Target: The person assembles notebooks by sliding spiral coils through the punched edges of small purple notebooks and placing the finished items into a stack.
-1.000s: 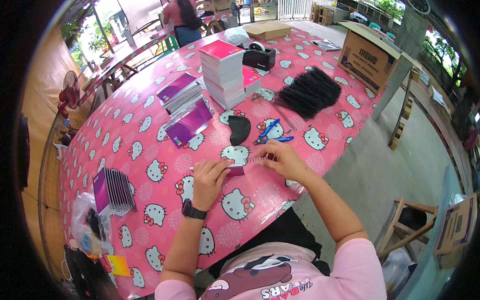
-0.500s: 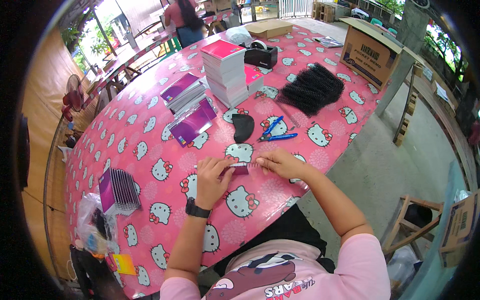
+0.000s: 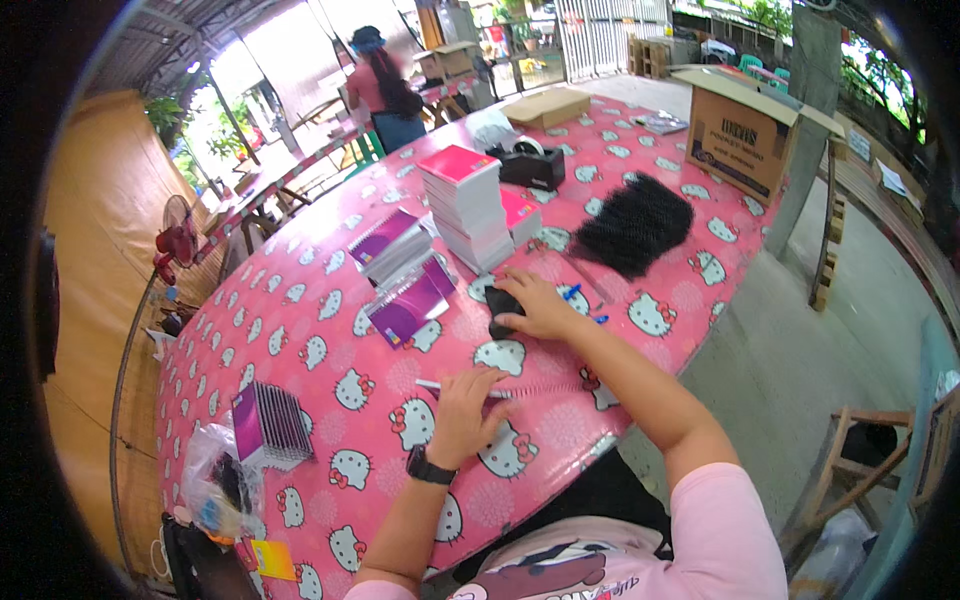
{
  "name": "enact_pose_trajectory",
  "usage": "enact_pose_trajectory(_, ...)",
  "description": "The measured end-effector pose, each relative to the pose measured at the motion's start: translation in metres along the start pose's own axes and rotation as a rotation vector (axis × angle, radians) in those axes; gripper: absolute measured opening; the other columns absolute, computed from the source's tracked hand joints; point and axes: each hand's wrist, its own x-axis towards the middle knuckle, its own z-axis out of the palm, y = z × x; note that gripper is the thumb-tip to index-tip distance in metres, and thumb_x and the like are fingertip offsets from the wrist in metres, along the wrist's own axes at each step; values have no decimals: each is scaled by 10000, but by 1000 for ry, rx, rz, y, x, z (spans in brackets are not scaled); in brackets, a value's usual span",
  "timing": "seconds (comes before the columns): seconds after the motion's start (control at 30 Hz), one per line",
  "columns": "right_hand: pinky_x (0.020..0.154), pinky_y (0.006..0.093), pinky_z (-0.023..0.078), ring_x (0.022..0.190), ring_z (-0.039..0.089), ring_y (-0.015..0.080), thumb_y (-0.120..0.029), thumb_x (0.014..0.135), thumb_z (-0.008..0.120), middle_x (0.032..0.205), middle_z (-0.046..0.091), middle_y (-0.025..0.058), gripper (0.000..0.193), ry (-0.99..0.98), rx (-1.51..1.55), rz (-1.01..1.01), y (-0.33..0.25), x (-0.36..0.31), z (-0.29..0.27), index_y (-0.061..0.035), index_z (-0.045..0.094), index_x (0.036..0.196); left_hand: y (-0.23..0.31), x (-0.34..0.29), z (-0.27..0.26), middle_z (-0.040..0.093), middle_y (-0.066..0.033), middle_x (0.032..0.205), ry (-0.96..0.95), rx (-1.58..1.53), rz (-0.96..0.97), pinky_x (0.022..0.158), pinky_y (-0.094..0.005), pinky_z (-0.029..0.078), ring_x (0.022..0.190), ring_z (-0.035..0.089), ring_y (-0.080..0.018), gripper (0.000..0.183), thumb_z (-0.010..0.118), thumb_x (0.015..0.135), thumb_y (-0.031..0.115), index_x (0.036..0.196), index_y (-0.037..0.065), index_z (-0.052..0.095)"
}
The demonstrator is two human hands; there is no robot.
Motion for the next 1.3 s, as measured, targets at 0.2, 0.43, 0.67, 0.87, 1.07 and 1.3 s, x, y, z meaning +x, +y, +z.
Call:
enact_pose_trajectory(0.2,1024,553,245,1292,276,402,-623,528,728,1412,291,197,922,-626,-61,233,-8,33,9,-231,450,1315,-13,-14,-7,618,-71,932,-110,3,-3,772,-366,377,892,562,-241,221,657,770,250,905,86,595)
enact_pose_trajectory(0.43,1002,515,272,1229,342,394,-621,568,705,1291,392,215,824,-350,-108,210,-12,18,32,-80,500,1155,-8,-5,-11,607,-65,924,-27,-144,61,771,-355,392,859,559,-240,214,625,801,242,915,63,595)
enact_pose_trajectory(0.67,873,333,405,1012,514,235,-459,711,701,1083,543,123,628,-269,732,321,-48,-7,-9,-60,535,1167,-11,-7,-14,611,-53,935,1,92,49,979,-484,248,935,559,-231,357,674,743,387,955,105,619)
enact_pose_trajectory(0.87,839,301,400,962,514,155,-423,811,633,1025,582,58,486,-360,1093,308,-52,-70,-33,-40,599,1108,-29,-14,-20,571,-19,775,-47,100,-51,983,-519,211,858,537,-207,371,752,607,424,732,105,610)
enact_pose_trajectory(1.07,889,320,389,1001,524,175,-368,825,601,1044,600,77,414,-360,771,459,-85,-78,-41,-25,619,1057,-33,-16,-16,553,-16,712,-17,108,-38,961,-491,254,784,535,-201,345,766,591,385,677,101,591)
enact_pose_trajectory(1.3,882,328,393,997,535,183,-487,790,597,1021,615,80,516,-453,466,530,-93,-58,-43,-33,636,1033,-33,-19,-14,549,-14,692,3,111,-35,942,-492,270,765,531,-201,381,743,618,454,680,106,601)
